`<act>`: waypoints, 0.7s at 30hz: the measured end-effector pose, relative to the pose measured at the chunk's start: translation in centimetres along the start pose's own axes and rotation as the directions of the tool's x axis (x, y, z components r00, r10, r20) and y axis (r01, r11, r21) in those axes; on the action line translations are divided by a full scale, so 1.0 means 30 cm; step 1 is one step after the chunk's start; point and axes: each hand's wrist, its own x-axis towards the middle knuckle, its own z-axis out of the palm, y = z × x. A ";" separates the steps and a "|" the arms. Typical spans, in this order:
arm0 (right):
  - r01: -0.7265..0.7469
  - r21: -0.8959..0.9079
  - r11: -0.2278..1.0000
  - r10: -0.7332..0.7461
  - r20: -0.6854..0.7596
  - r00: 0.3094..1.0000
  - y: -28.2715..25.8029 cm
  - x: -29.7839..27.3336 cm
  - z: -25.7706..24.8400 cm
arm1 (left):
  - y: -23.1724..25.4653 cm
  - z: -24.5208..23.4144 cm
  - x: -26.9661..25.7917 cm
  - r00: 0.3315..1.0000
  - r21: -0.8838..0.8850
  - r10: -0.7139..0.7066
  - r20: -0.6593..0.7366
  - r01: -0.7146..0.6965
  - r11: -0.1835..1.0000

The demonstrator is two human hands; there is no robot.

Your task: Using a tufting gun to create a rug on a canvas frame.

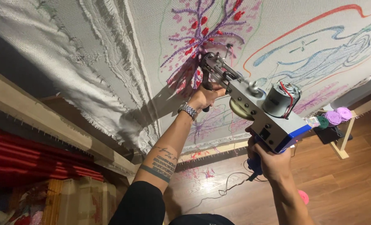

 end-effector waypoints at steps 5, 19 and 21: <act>-0.016 -0.032 0.999 0.015 -0.027 1.000 -0.043 -0.015 -0.005 | -0.072 0.023 0.016 1.000 -0.025 -0.001 0.002 0.001 1.000; -0.097 0.011 0.995 0.097 -0.038 0.995 -0.184 -0.137 -0.215 | 0.082 0.171 -0.209 0.932 -0.301 0.036 0.359 0.079 0.950; -0.069 0.031 0.997 0.066 0.100 0.993 -0.252 -0.149 -0.142 | 0.125 0.179 -0.235 0.939 -0.201 -0.013 0.344 0.088 0.976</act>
